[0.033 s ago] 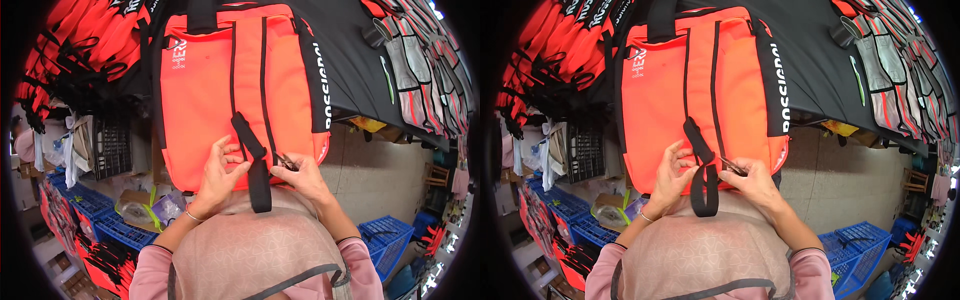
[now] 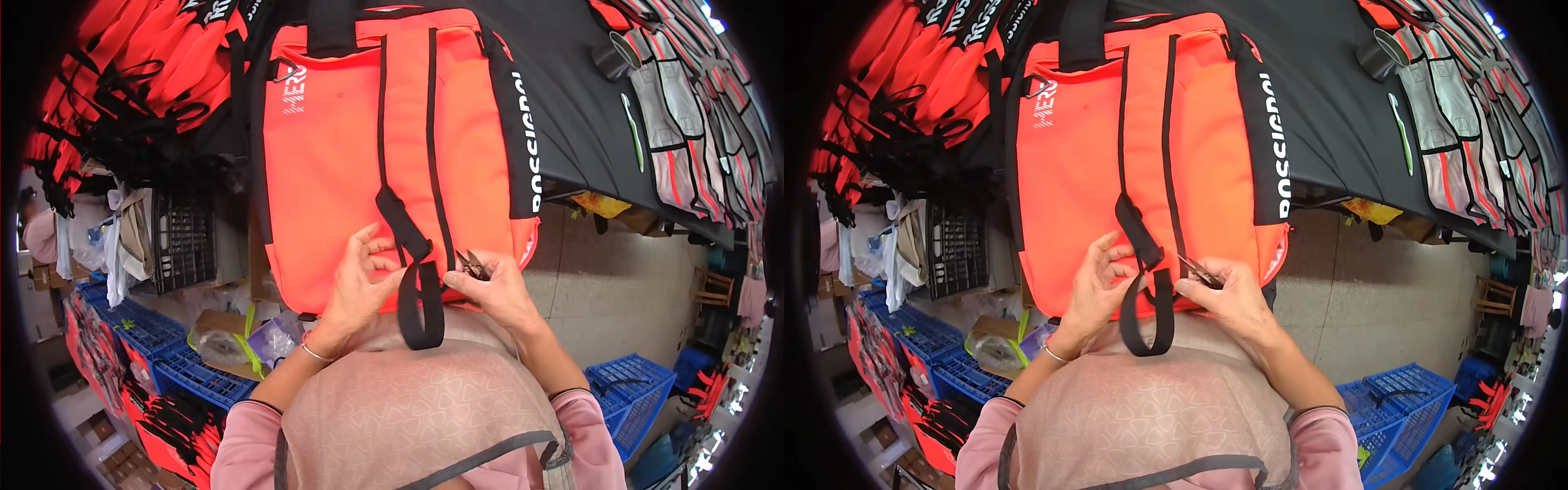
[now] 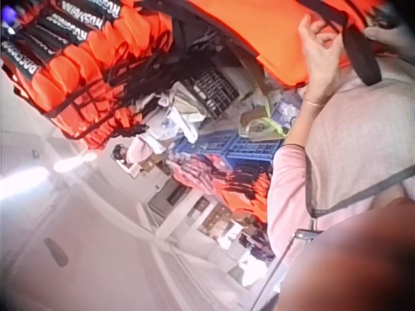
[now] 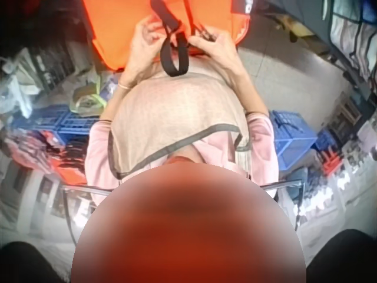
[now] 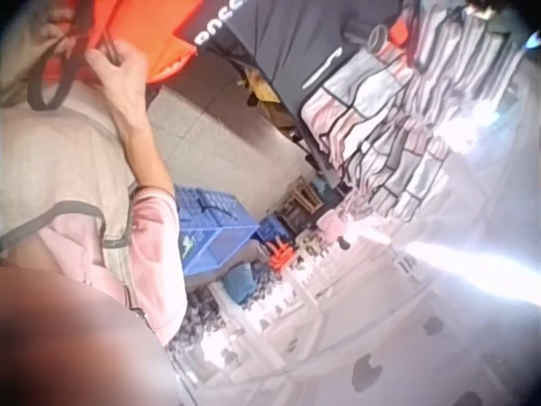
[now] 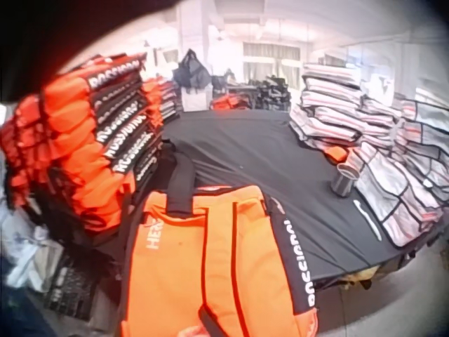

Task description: Inspecting and cleaning loose threads on backpacks and garment bags in a factory setting.

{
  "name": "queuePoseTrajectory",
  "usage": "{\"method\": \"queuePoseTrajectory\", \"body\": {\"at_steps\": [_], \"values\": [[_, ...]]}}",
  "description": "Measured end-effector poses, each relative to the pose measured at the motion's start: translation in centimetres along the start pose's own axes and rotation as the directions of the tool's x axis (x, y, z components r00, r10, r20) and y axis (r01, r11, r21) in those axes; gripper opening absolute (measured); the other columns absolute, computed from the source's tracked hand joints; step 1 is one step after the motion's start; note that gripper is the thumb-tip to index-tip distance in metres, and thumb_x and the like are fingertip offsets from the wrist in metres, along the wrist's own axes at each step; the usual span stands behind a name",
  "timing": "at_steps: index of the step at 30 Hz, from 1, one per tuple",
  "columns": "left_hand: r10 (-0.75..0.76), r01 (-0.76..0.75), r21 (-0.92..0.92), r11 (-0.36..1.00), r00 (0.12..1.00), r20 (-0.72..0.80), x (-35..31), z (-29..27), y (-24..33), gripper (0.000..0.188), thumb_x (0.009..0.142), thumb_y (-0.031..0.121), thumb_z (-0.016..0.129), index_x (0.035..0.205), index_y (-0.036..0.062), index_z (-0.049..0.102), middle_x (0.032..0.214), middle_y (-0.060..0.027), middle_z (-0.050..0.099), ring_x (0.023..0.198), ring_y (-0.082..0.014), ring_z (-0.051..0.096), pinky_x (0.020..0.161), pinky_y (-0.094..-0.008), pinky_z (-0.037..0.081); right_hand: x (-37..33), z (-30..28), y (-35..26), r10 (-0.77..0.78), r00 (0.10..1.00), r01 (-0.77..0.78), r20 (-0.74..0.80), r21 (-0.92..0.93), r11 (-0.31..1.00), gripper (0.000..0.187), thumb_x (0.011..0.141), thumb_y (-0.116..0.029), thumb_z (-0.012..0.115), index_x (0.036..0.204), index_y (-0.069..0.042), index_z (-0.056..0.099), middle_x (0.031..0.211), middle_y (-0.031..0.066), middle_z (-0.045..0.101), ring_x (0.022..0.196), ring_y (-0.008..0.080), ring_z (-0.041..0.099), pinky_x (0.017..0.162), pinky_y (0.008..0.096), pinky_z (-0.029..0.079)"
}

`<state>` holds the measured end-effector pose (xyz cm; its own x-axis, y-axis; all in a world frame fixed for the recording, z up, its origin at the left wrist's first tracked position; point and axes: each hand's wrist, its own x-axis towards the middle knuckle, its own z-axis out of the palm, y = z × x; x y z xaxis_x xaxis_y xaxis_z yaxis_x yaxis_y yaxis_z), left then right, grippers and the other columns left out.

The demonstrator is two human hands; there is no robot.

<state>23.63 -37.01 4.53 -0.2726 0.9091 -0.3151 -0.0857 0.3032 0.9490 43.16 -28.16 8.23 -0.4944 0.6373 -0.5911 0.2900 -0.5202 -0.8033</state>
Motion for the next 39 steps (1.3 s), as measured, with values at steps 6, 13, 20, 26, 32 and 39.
{"method": "queuePoseTrajectory", "body": {"at_steps": [6, 13, 20, 26, 32, 39], "values": [[-0.03, 0.061, -0.163, 0.985, 0.982, 0.186, -0.3, 1.3, 0.8, 0.047, 0.084, 0.006, 0.074, 0.125, -0.0025, 0.051, 0.106, -0.0084, 0.067, 0.092, -0.0116, 0.064, 0.082, -0.0282, 0.055, 0.6, 0.1, 1.3, -0.226, 0.973, 0.227, -0.042, 0.016, 0.974, 0.009, 0.088, -0.012, 0.071, 0.085, -0.004, 0.066, 0.06, -0.0085, 0.049, 0.051, 0.0003, 0.037, 0.046, 0.02, 0.028], [0.172, -0.167, 0.152, 0.974, 0.985, -0.015, 1.4, 2.0, -0.1, 0.026, 0.083, 0.008, 0.077, 0.103, -0.0026, 0.065, 0.08, -0.0026, 0.071, 0.066, -0.0066, 0.062, 0.057, -0.0243, 0.052, 0.7, 0.4, -0.4, -0.413, 0.902, 0.397, -0.126, -0.138, 0.908, 0.042, 0.085, -0.015, 0.077, 0.121, -0.002, 0.06, 0.076, -0.0047, 0.06, 0.064, 0.0025, 0.046, 0.058, 0.0216, 0.039], [-0.144, 0.192, -0.249, 0.949, 0.969, 0.201, 0.5, 1.5, 2.7, 0.029, 0.082, 0.008, 0.077, 0.107, 0.0035, 0.063, 0.084, -0.0024, 0.067, 0.064, -0.0082, 0.058, 0.057, -0.023, 0.049, 1.1, -1.0, -2.5, -0.84, 0.539, 0.553, 0.06, -0.778, 0.299, 0.047, 0.08, -0.023, 0.078, 0.121, -0.006, 0.063, 0.087, 0.0082, 0.065, 0.073, 0.0239, 0.059, 0.065, 0.0349, 0.049], [-0.183, 0.227, -0.185, 0.956, 0.956, 0.227, 0.5, 1.0, 3.4, 0.027, 0.082, 0.021, 0.078, 0.094, -0.0006, 0.066, 0.074, -0.0029, 0.065, 0.059, -0.0064, 0.059, 0.053, -0.0225, 0.049, 0.3, -1.3, -4.0, -0.828, 0.436, 0.453, 0.353, -0.881, -0.137, 0.04, 0.069, -0.027, 0.082, 0.104, -0.011, 0.07, 0.078, -0.0014, 0.058, 0.064, 0.0157, 0.052, 0.056, 0.0293, 0.04], [-0.179, 0.227, -0.243, 0.943, 0.962, 0.204, 0.3, 0.9, 2.4, 0.028, 0.079, 0.018, 0.079, 0.089, -0.0026, 0.064, 0.071, -0.0028, 0.063, 0.052, -0.005, 0.054, 0.045, -0.0216, 0.043, -0.4, -0.6, -5.2, -0.754, 0.396, 0.428, 0.524, -0.832, -0.353, 0.036, 0.068, -0.025, 0.083, 0.099, -0.011, 0.071, 0.079, -0.0026, 0.059, 0.067, 0.0166, 0.052, 0.058, 0.0304, 0.035], [-0.164, 0.217, -0.275, 0.937, 0.965, 0.203, 0.3, 0.7, 2.6, 0.028, 0.079, 0.016, 0.079, 0.093, -0.0031, 0.063, 0.073, -0.0022, 0.063, 0.053, -0.0047, 0.054, 0.046, -0.0214, 0.043, -0.1, -0.2, -5.9, -0.679, 0.407, 0.432, 0.611, -0.784, -0.445, 0.03, 0.071, -0.021, 0.077, 0.098, -0.011, 0.069, 0.082, -0.0014, 0.061, 0.068, 0.0159, 0.051, 0.062, 0.0323, 0.036]]}}
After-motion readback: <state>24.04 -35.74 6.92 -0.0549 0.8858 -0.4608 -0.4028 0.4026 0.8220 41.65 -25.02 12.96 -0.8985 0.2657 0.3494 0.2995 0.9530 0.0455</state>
